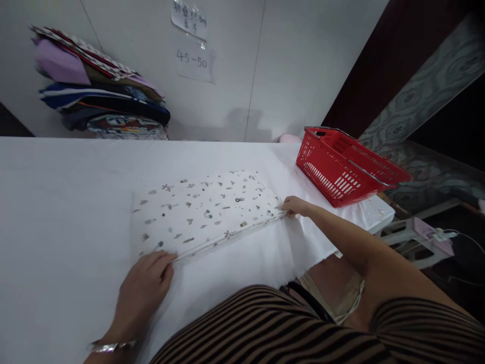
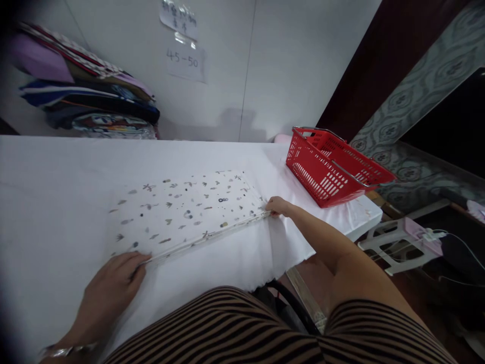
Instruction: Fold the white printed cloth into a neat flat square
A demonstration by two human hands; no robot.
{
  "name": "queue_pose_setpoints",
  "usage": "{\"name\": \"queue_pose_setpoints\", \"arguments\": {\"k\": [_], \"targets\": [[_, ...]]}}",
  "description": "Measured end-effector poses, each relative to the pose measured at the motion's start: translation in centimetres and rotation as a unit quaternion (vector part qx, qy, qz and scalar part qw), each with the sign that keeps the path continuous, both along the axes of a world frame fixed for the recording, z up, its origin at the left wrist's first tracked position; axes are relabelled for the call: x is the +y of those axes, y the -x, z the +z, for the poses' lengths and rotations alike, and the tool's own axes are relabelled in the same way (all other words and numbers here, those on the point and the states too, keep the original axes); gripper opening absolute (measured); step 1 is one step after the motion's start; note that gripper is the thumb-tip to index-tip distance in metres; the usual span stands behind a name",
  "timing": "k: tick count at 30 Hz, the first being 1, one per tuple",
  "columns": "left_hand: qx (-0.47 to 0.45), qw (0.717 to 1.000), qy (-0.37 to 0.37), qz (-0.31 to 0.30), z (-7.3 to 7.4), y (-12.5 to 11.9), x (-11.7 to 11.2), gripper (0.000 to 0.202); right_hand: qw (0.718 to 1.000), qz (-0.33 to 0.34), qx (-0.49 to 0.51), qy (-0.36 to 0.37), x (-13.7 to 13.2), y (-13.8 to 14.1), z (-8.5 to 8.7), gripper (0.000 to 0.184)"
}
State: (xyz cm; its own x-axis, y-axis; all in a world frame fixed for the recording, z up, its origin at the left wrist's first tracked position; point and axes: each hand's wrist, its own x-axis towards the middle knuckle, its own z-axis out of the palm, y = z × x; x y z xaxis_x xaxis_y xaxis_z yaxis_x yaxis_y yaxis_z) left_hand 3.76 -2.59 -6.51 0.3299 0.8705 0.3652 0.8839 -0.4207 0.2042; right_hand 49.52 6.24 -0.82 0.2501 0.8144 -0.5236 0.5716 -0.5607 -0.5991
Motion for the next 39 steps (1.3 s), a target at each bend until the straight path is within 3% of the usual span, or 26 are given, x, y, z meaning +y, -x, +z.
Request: {"name": "queue_pose_setpoints", "arguments": {"k": [13, 20, 25, 29, 33, 36, 39], "targets": [[0.007, 0.999, 0.031, 0.015, 0.4, -0.4, -0.1, 0.031, 0.998, 0.031, 0.033, -0.033, -0.1, -2.0, -1.3, 0.03], [-0.025, 0.999, -0.021, -0.013, -0.5, 0.8, -0.2, 0.023, 0.998, 0.049, 0.009, 0.038, -0.5, -1.9, -2.2, 0.026], [-0.043, 0.999, 0.009, -0.003, 1.1, 1.4, -0.4, 0.02, 0.998, 0.054, 0.005, 0.032, -1.1, -1.2, -1.7, 0.029], [-0.026, 0.999, 0.023, 0.021, 2.3, 1.9, 0.9, 0.028, 0.997, 0.072, -0.014, 0.033, -1.1, -0.9, -1.7, 0.038], [0.021, 1.0, -0.011, 0.016, 0.4, 2.6, 2.5, 0.044, 0.996, 0.086, -0.005, 0.03, -0.9, -1.1, -2.2, 0.043], [0.067, 0.996, 0.037, 0.045, -1.6, 2.9, 2.6, 0.049, 0.995, 0.097, -0.01, 0.026, -1.0, -1.5, -2.5, 0.045], [0.088, 0.991, 0.079, 0.064, -2.3, 3.1, 2.2, 0.051, 0.994, 0.104, -0.03, 0.008, -1.3, -1.8, -2.8, 0.052]]}}
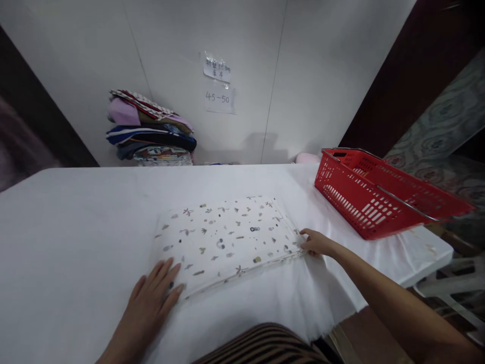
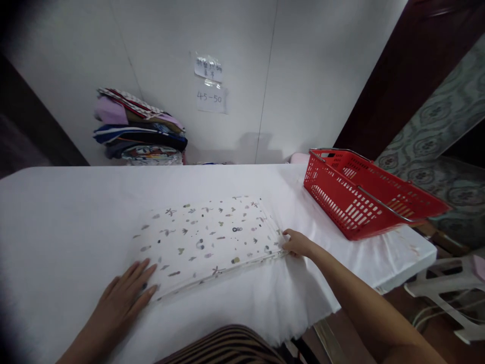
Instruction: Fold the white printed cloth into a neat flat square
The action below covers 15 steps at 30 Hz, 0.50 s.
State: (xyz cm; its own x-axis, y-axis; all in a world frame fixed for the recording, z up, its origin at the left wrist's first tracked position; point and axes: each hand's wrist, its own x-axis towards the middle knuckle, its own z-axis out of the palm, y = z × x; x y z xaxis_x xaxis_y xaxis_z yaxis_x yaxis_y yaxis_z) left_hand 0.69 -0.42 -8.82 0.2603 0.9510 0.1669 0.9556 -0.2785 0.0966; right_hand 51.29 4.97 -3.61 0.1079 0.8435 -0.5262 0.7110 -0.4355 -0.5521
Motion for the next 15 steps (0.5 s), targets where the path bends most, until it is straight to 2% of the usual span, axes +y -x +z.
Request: {"name": "queue_pose_setpoints", "arguments": {"k": [3, 6, 9, 11, 15], "targets": [[0.015, 0.999, 0.024, 0.027, 0.8, -0.7, -0.1, 0.051, 1.0, 0.005, 0.001, -0.025, -0.2, 0.0, -0.1, 0.06], [0.025, 0.999, -0.006, 0.038, 2.1, -3.0, 0.2, 0.055, 0.999, 0.0, 0.038, -0.025, -0.4, 0.3, 0.2, 0.062], [0.019, 0.997, -0.041, -0.069, 2.8, -6.2, 0.4, 0.059, 0.998, -0.015, 0.065, -0.019, -0.7, 0.6, 0.7, 0.06], [0.011, 0.99, -0.052, -0.131, 2.7, -7.8, 0.5, 0.059, 0.996, -0.026, 0.08, -0.024, -0.9, 0.6, 1.0, 0.059], [0.007, 0.984, -0.052, -0.172, 1.6, -8.4, 0.7, 0.062, 0.986, -0.064, 0.151, -0.023, -1.4, 0.0, 1.1, 0.052]]}}
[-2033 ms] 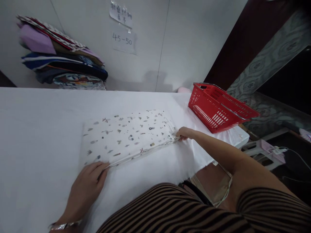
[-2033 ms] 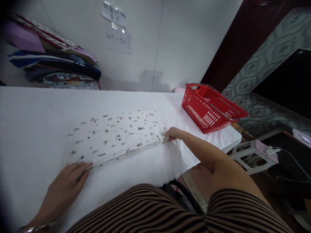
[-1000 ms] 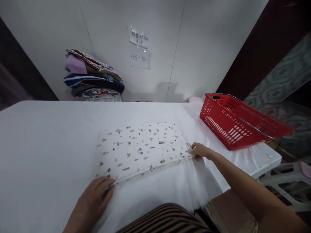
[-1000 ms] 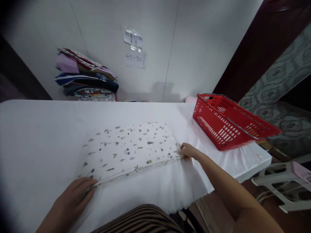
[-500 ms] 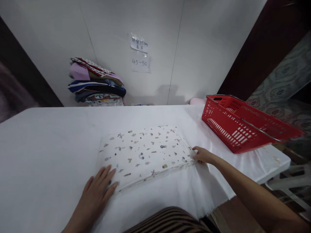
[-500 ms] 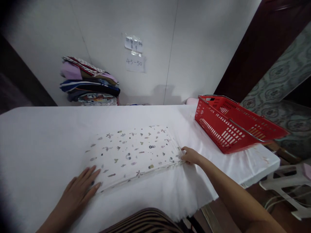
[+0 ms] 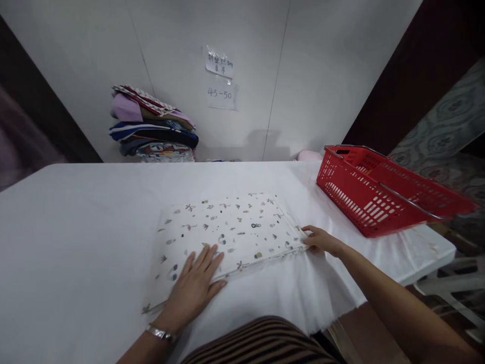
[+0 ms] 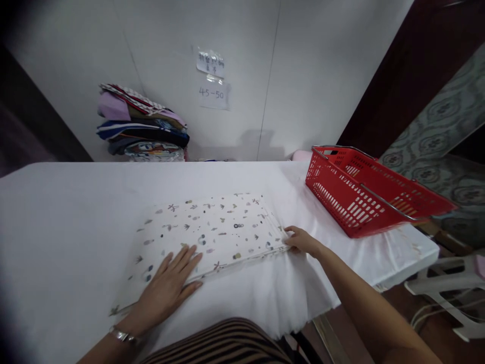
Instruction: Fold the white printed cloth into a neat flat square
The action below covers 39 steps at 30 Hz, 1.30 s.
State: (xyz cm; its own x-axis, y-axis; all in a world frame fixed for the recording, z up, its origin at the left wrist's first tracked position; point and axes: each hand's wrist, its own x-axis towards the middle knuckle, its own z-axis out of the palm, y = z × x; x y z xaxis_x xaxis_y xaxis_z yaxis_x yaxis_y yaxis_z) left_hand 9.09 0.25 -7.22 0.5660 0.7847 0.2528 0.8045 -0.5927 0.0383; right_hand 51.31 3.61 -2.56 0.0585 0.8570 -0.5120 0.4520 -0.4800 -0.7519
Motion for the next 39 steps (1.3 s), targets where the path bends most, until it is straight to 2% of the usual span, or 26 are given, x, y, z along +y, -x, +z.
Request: {"name": "queue_pose_setpoints", "arguments": {"k": [3, 8, 13, 18, 22, 25, 28, 31, 33, 36, 39], "targets": [[0.006, 1.0, 0.01, -0.008, -0.6, 0.7, 0.1, 0.062, 0.999, -0.012, 0.036, 0.01, -0.2, -0.4, 0.0, 0.051], [0.007, 0.999, 0.033, -0.009, -0.6, 1.2, 0.2, 0.062, 1.0, 0.004, 0.007, 0.008, -0.2, 0.0, 0.2, 0.055], [-0.004, 0.999, 0.037, 0.008, 0.6, -1.0, 0.3, 0.063, 1.0, 0.019, -0.016, -0.006, -0.1, 0.0, 0.1, 0.055], [-0.007, 0.999, 0.007, -0.049, 1.1, -3.6, 0.4, 0.062, 1.0, 0.02, -0.006, -0.011, -0.2, -0.4, -0.4, 0.055], [0.001, 0.998, 0.028, -0.062, 0.4, -3.7, 0.4, 0.06, 0.999, 0.019, -0.008, -0.027, -0.4, -0.4, -0.7, 0.049], [0.003, 0.997, 0.052, -0.063, 0.5, -3.4, 0.3, 0.06, 0.996, 0.035, -0.076, -0.04, -0.6, -0.3, -0.8, 0.044], [0.0, 0.996, 0.075, -0.056, 1.4, -3.1, 0.8, 0.059, 0.968, 0.082, -0.22, -0.09, -0.4, 0.1, -0.3, 0.049], [-0.009, 0.998, 0.066, -0.005, 2.3, -2.6, 2.1, 0.059, 0.919, 0.122, -0.313, -0.206, 0.4, 1.9, 0.6, 0.051], [-0.013, 0.998, 0.049, 0.037, 2.4, -2.0, 3.2, 0.061, 0.895, 0.141, -0.317, -0.281, 1.5, 3.8, 0.9, 0.05], [-0.011, 0.996, 0.042, 0.073, 1.6, -1.2, 4.3, 0.063, 0.869, 0.185, -0.3, -0.349, 3.7, 7.0, 0.5, 0.054], [-0.006, 0.995, 0.055, 0.087, 0.6, -0.7, 4.5, 0.062, 0.852, 0.234, -0.318, -0.344, 5.7, 8.6, -0.9, 0.06]]}}
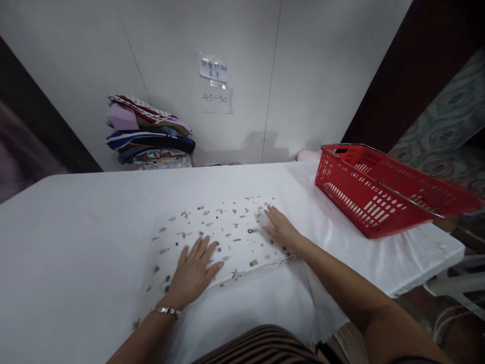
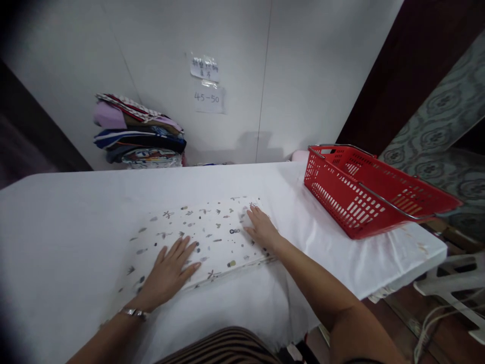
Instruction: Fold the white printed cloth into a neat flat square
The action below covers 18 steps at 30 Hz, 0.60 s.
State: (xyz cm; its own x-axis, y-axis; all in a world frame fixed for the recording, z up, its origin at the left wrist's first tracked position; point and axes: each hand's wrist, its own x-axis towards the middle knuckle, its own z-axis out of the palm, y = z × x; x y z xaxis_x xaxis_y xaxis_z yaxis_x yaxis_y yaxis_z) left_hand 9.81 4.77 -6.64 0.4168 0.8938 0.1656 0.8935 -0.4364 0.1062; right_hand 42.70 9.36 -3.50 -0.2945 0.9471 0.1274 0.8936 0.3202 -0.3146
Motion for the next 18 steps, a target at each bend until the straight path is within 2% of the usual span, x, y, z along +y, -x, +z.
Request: {"name": "queue_pose_setpoints", "arguments": {"k": [5, 9, 12, 14, 16, 18], "targets": [[-0.002, 1.0, 0.008, 0.0, -0.7, 0.2, -0.3, 0.061, 0.995, -0.04, -0.094, 0.016, 1.2, -0.6, -2.5, 0.063], [-0.012, 0.999, 0.038, 0.003, -0.4, 0.6, 0.1, 0.06, 0.993, -0.037, -0.112, 0.004, 0.9, -1.0, -2.9, 0.062], [-0.015, 0.996, 0.086, 0.033, 1.0, 0.9, 1.4, 0.062, 0.992, -0.04, -0.119, 0.014, 1.0, -0.4, -2.3, 0.064], [-0.014, 0.994, 0.084, 0.069, 2.4, 1.1, 3.1, 0.065, 0.992, -0.034, -0.119, 0.006, 1.8, 0.5, -1.6, 0.066], [-0.006, 0.993, 0.071, 0.091, 3.7, 1.2, 5.1, 0.067, 0.993, -0.02, -0.115, -0.007, 3.3, 1.7, -0.8, 0.067], [0.008, 0.991, 0.079, 0.109, 4.2, 1.4, 7.3, 0.068, 0.994, 0.0, -0.109, -0.01, 5.4, 2.9, -0.4, 0.068]]}}
